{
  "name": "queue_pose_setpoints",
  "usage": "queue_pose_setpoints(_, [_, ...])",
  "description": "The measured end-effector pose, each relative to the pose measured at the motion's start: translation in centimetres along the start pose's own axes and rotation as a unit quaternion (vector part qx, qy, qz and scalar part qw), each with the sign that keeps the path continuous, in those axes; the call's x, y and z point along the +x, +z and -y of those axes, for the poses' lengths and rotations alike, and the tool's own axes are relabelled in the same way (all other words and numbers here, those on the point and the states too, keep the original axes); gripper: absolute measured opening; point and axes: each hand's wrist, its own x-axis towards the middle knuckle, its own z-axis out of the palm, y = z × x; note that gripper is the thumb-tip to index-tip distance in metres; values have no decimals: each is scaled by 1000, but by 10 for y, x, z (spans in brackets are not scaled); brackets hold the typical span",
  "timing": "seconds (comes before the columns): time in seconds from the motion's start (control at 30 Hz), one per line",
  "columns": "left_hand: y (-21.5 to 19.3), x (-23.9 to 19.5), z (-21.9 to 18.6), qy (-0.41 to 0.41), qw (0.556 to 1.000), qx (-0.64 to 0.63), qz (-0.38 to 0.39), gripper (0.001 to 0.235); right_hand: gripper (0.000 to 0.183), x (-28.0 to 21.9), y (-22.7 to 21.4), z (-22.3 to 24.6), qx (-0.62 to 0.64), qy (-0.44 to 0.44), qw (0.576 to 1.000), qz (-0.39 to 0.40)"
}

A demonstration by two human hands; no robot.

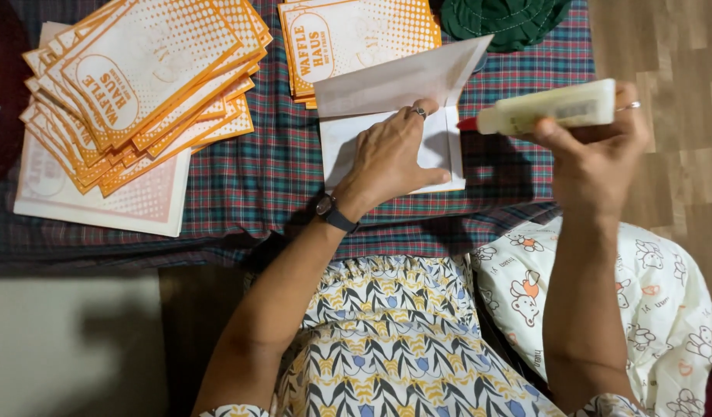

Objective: The person repeatedly applies glue from a bottle to the inner flap of small orange-and-white paper packs labeled 'WAFFLE HAUS', then folds and presses the flap closed. The person handles the packs one at a time, stacking finished units on the table.

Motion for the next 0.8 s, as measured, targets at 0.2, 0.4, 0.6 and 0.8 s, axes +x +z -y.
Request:
queue_pose_setpoints(0.2, [2, 4, 8, 36, 999, -2, 7, 111, 53, -4, 9, -2, -187, -78, 979, -9])
queue_pose_setpoints(0.4, [-4, 2, -1, 0, 999, 19, 44, 127, 44, -5, 9, -7, -157, -68, 985, 4])
queue_pose_setpoints(0.6, [0, 1, 1, 11, 998, 44, 49, 138, 48, 18, 24, -16, -203, -154, 967, -27])
queue_pose_setpoints(0.8, [2, -1, 5, 30, 999, 19, 42, 145, 49, -1, -1, -18, -215, -125, 969, -7])
